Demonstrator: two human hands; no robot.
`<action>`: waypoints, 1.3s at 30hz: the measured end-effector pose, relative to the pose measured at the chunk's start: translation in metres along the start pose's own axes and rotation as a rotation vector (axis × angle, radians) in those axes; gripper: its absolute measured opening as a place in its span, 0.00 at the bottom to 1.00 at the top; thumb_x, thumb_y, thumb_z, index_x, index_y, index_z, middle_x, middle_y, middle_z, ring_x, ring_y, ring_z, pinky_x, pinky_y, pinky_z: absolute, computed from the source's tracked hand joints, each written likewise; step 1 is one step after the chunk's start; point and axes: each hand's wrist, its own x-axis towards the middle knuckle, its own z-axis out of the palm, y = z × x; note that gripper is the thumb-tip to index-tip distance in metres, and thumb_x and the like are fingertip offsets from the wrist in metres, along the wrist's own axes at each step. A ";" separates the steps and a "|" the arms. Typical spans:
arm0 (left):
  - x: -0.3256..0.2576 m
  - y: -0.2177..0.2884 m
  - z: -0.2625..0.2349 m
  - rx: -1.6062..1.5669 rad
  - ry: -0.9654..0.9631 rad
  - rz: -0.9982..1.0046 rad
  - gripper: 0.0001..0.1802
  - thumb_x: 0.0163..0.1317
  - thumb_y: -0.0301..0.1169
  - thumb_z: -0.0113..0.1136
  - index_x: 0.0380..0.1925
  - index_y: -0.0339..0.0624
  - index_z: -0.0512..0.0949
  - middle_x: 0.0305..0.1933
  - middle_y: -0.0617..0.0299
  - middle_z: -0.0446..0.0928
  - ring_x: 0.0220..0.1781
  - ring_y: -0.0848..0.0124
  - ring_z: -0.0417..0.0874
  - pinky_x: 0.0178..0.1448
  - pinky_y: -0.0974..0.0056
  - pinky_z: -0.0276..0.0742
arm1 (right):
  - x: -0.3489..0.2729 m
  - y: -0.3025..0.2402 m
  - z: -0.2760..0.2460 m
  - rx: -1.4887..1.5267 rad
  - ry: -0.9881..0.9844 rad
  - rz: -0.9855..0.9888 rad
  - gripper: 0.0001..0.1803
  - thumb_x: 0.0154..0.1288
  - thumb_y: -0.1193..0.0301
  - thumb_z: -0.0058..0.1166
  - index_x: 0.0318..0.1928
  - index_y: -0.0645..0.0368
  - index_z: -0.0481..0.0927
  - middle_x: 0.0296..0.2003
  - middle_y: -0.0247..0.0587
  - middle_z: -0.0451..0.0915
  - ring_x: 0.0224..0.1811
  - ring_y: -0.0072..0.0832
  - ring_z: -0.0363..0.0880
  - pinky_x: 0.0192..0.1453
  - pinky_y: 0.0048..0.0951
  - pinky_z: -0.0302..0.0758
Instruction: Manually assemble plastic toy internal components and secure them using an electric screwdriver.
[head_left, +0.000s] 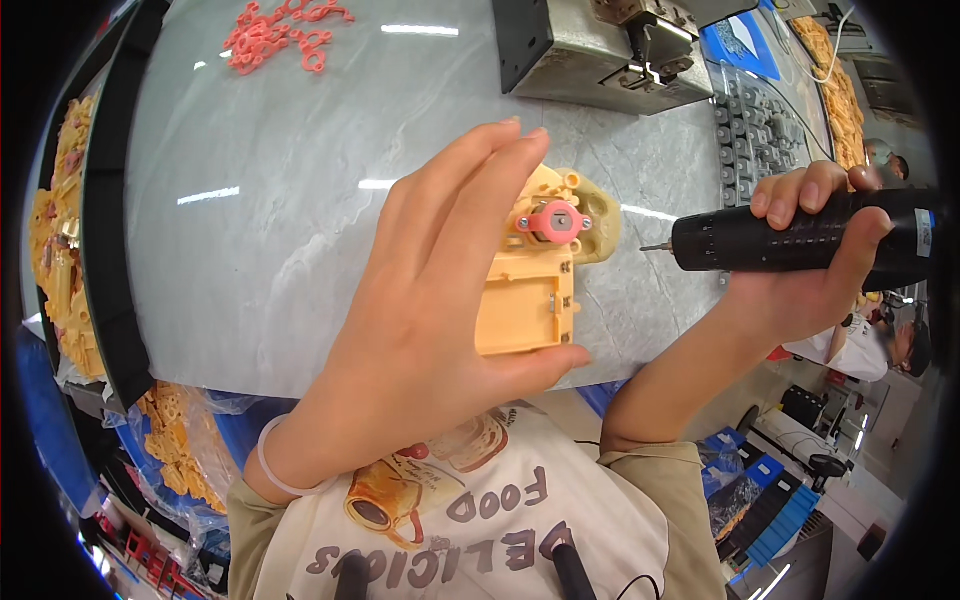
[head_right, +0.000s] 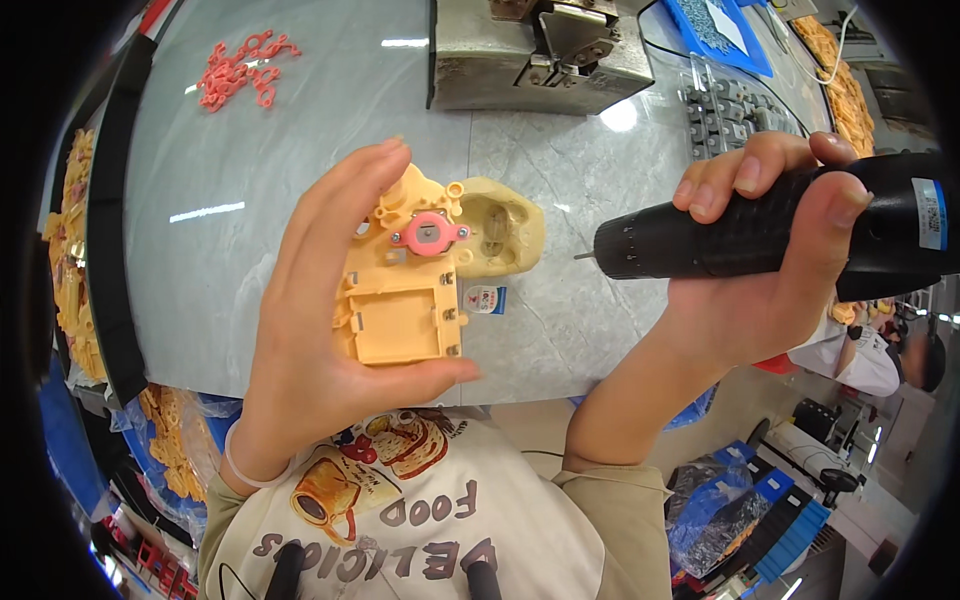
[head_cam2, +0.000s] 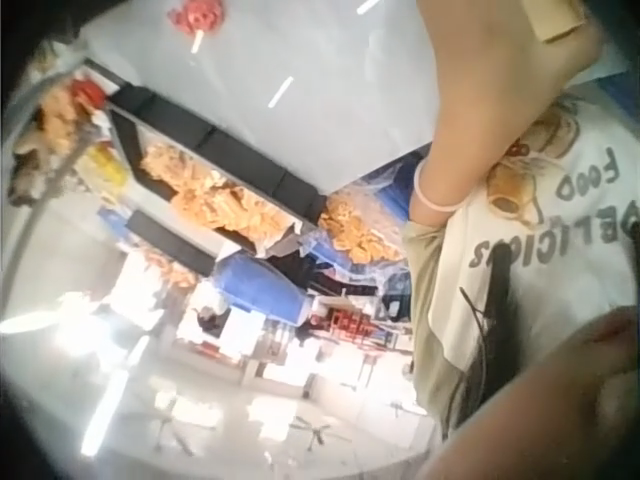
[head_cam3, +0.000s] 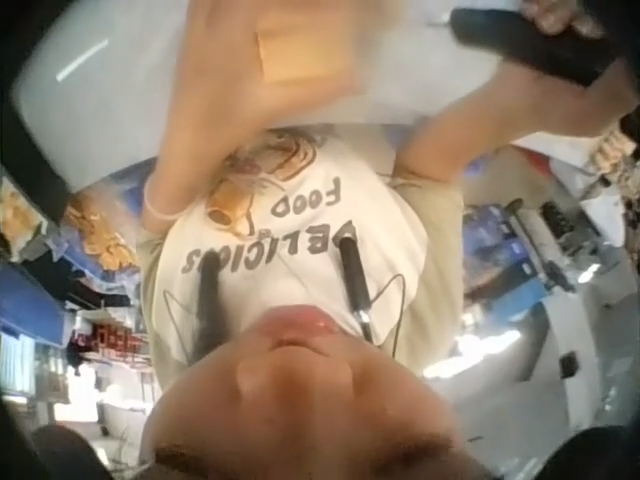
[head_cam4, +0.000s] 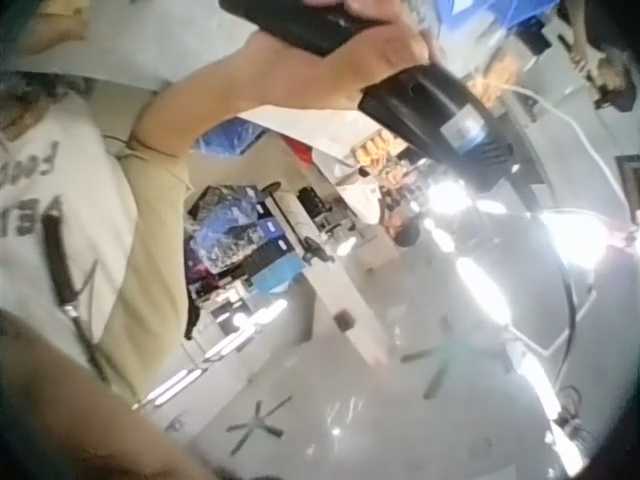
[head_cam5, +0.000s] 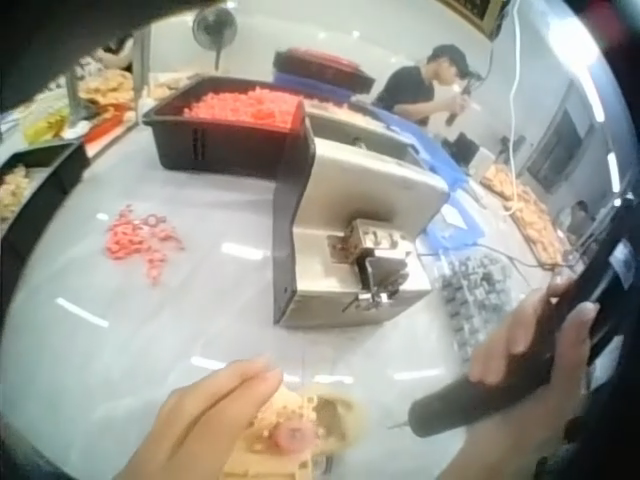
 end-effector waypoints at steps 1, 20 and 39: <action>-0.001 0.001 -0.004 0.007 0.000 -0.004 0.58 0.33 0.38 0.84 0.68 0.38 0.65 0.70 0.47 0.64 0.72 0.53 0.65 0.71 0.54 0.66 | 0.000 0.000 0.000 -0.007 -0.001 0.005 0.21 0.71 0.54 0.53 0.52 0.57 0.69 0.30 0.42 0.74 0.23 0.31 0.73 0.32 0.36 0.72; -0.042 -0.007 -0.044 0.242 0.296 0.422 0.48 0.39 0.44 0.84 0.60 0.43 0.68 0.66 0.40 0.61 0.61 0.50 0.75 0.60 0.52 0.78 | -0.018 -0.009 0.002 0.045 -0.075 0.032 0.17 0.74 0.58 0.50 0.53 0.55 0.68 0.32 0.39 0.71 0.26 0.26 0.70 0.36 0.31 0.68; -0.136 -0.051 -0.287 0.853 0.458 -0.259 0.42 0.44 0.43 0.78 0.63 0.53 0.73 0.66 0.56 0.69 0.66 0.58 0.72 0.69 0.58 0.68 | -0.028 -0.007 0.004 -0.055 0.178 -0.044 0.11 0.72 0.67 0.54 0.47 0.57 0.68 0.28 0.34 0.67 0.24 0.20 0.64 0.33 0.23 0.65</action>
